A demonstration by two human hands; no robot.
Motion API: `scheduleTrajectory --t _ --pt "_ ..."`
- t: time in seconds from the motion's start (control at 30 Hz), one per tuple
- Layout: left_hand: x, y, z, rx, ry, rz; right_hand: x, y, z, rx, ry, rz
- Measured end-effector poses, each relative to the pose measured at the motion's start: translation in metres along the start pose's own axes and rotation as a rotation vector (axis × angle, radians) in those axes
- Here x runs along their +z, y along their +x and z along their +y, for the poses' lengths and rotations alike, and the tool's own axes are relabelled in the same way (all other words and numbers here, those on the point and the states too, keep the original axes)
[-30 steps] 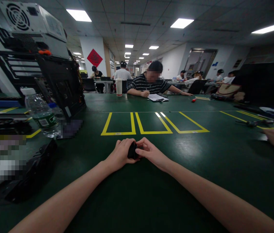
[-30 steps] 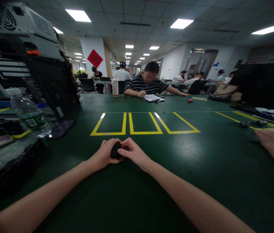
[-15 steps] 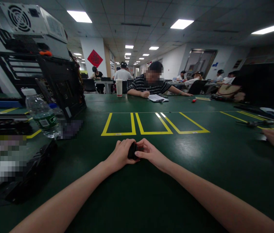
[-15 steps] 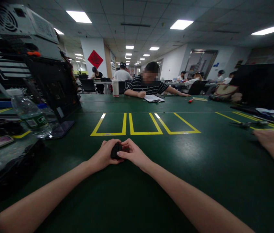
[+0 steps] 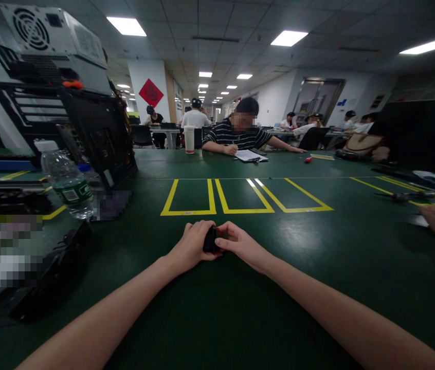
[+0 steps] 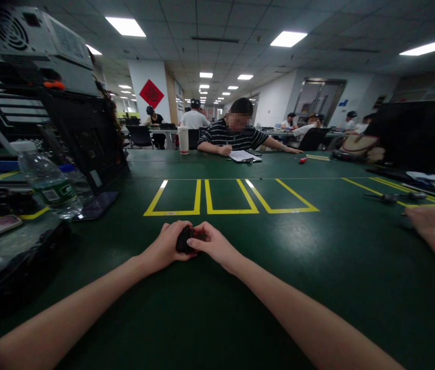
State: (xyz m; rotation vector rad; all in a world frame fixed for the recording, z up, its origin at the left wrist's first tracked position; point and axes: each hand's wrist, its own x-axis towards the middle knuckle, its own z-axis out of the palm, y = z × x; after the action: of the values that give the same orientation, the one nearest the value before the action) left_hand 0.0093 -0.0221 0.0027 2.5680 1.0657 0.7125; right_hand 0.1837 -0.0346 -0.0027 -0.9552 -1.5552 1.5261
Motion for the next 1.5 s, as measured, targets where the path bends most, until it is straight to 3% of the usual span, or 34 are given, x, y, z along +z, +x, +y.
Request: scheduleTrajectory --t 0.23,0.4,0.73,1.07,1.33,1.5 --pt "-0.004 0.001 0.004 -0.006 0.012 -0.019 0.001 0.000 0.001 -0.065 -0.013 0.012" --pt "0.001 0.001 0.000 0.000 0.010 -0.001 0.001 0.002 0.004 -0.016 -0.032 0.054" --pt "-0.005 0.000 0.004 -0.007 0.006 -0.029 0.001 -0.002 -0.003 -0.017 -0.010 -0.023" --pt "0.001 0.000 -0.001 0.005 -0.013 0.009 0.002 -0.002 -0.001 -0.004 -0.055 0.026" --pt "0.006 0.001 -0.002 -0.002 0.032 0.044 0.000 -0.002 -0.004 -0.054 0.022 -0.065" --pt "0.002 0.001 0.000 0.002 0.006 0.002 0.001 -0.002 -0.005 -0.051 0.023 -0.013"
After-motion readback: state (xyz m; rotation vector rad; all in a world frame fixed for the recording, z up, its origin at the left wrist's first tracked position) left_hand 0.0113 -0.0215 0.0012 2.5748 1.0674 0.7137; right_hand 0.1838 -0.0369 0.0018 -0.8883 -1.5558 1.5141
